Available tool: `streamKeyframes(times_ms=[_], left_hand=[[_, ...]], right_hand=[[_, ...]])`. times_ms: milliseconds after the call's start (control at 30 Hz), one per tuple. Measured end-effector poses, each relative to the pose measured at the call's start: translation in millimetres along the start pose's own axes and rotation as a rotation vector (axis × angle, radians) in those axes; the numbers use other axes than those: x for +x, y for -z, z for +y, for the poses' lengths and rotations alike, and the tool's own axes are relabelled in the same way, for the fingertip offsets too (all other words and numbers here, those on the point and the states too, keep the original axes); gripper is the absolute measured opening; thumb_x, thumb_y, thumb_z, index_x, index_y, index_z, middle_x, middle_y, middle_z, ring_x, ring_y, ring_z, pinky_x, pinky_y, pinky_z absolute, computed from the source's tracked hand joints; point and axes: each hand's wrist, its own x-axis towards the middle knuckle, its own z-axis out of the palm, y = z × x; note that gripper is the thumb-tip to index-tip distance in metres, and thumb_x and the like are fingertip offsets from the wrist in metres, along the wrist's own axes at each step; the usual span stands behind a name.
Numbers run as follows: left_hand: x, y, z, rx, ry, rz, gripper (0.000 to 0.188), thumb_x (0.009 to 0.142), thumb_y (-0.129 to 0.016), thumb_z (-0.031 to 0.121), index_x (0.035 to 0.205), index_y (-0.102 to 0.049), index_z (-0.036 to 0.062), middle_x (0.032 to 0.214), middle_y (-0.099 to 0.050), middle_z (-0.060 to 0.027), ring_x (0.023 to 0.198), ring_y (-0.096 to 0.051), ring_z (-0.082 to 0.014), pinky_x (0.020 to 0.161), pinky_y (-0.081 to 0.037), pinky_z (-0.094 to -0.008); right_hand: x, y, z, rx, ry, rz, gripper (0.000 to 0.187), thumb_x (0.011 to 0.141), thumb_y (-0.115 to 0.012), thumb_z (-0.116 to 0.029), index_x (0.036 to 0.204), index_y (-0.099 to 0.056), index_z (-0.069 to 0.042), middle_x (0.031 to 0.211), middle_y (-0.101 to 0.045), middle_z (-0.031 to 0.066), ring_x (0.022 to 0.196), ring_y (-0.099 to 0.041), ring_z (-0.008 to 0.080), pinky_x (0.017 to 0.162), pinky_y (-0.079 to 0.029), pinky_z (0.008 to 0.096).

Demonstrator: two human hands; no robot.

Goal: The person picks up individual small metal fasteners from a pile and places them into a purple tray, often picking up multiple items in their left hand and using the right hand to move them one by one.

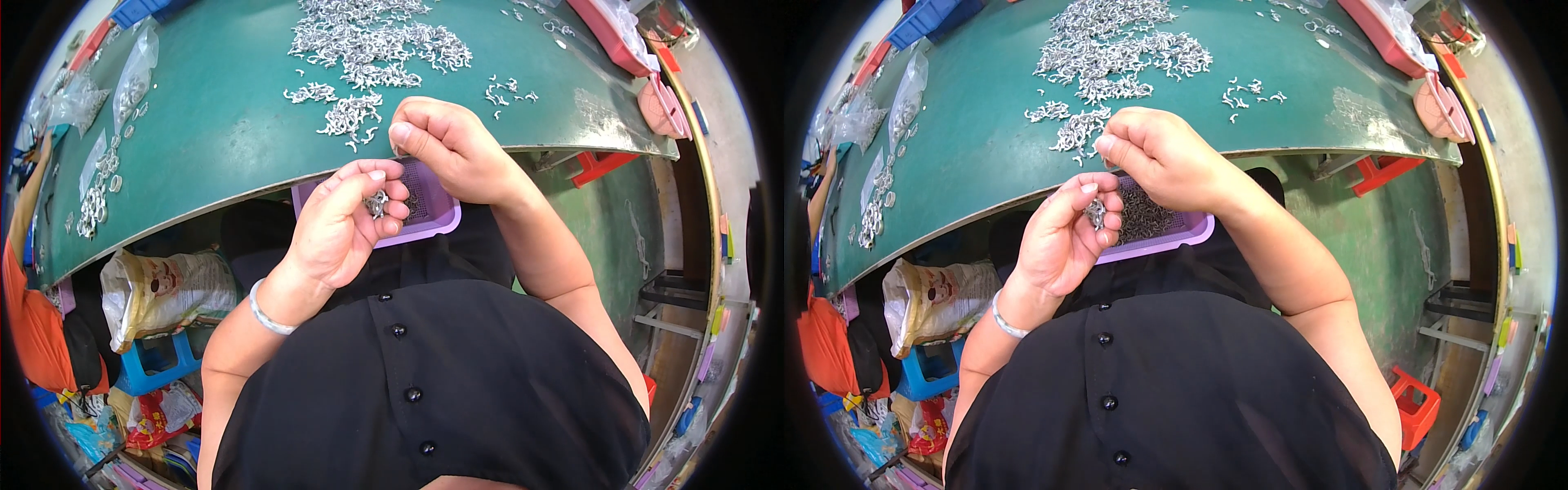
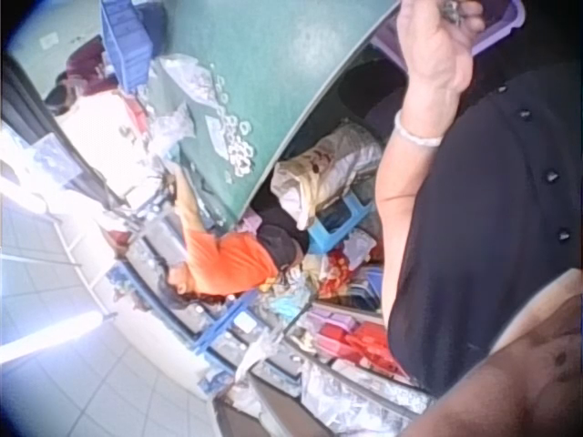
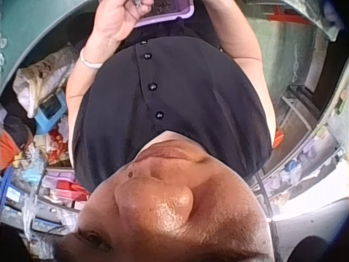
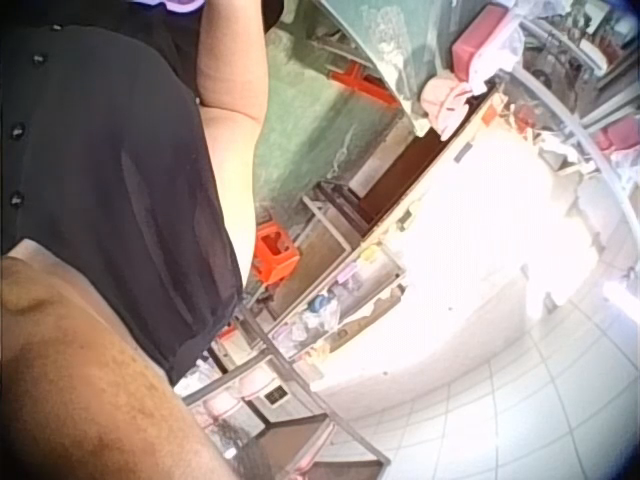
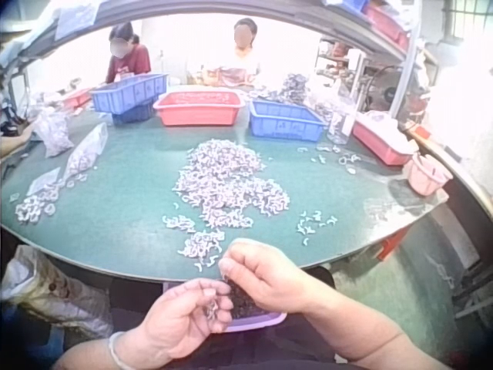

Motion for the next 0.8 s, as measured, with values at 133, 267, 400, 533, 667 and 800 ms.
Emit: streamKeyframes(times_ms=[133,267,400,533,667,800], left_hand=[[2.0,3.6,-0.6,-0.058,-0.007,-0.060,0.019,0.092,-0.047,0.014,0.103,-0.054,-0.0001,0.086,-0.059,-0.0079,0.072,-0.057,-0.0150,0.062,-0.048,-0.0270],[2.0,4.4,-0.4,-0.069,0.000,-0.074,0.022,0.094,-0.046,0.018,0.102,-0.055,-0.0002,0.085,-0.059,-0.0082,0.071,-0.057,-0.0154,0.061,-0.048,-0.0269],[1.3,3.5,0.4,-0.098,0.006,-0.058,0.025,0.094,-0.045,0.021,0.102,-0.056,-0.0003,0.084,-0.059,-0.0082,0.070,-0.057,-0.0155,0.061,-0.048,-0.0266],[0.9,5.2,0.2,-0.108,0.023,-0.046,0.025,0.094,-0.048,0.024,0.100,-0.056,0.0012,0.082,-0.059,-0.0073,0.069,-0.056,-0.0147,0.059,-0.046,-0.0255],[1.6,8.1,-1.7,-0.133,0.021,-0.066,0.021,0.093,-0.052,0.025,0.092,-0.056,0.0049,0.080,-0.058,-0.0058,0.066,-0.054,-0.0128,0.057,-0.044,-0.0242],[0.6,7.4,-1.5,-0.121,0.028,-0.068,0.017,0.092,-0.053,0.022,0.085,-0.054,0.0068,0.079,-0.056,-0.0054,0.066,-0.053,-0.0127,0.057,-0.044,-0.0243]], right_hand=[[-1.1,-6.3,-0.1,-0.042,0.041,0.038,0.024,0.091,-0.049,-0.011,0.071,-0.049,0.002,0.071,-0.048,0.0067,0.064,-0.045,0.0155,0.060,-0.039,0.0286],[-1.9,-9.4,-1.9,-0.055,0.048,0.073,0.023,0.090,-0.051,-0.009,0.069,-0.049,0.002,0.070,-0.050,0.0068,0.062,-0.047,0.0159,0.057,-0.040,0.0285],[-1.4,-9.3,-5.3,-0.057,0.037,0.075,0.018,0.085,-0.057,-0.014,0.073,-0.056,0.000,0.070,-0.054,0.0119,0.068,-0.054,0.0284,0.061,-0.044,0.0364],[-1.3,-10.8,-4.6,-0.084,0.076,0.072,0.014,0.083,-0.059,-0.012,0.074,-0.057,-0.001,0.069,-0.055,0.0106,0.067,-0.055,0.0279,0.060,-0.045,0.0354],[0.3,-9.7,-0.9,-0.103,0.164,0.050,0.011,0.081,-0.060,-0.010,0.074,-0.058,-0.001,0.070,-0.056,0.0103,0.066,-0.054,0.0277,0.060,-0.045,0.0352],[4.2,-8.6,7.0,-0.080,0.144,0.098,0.007,0.082,-0.060,-0.003,0.077,-0.058,0.001,0.076,-0.056,0.0081,0.065,-0.053,0.0189,0.059,-0.043,0.0290]])
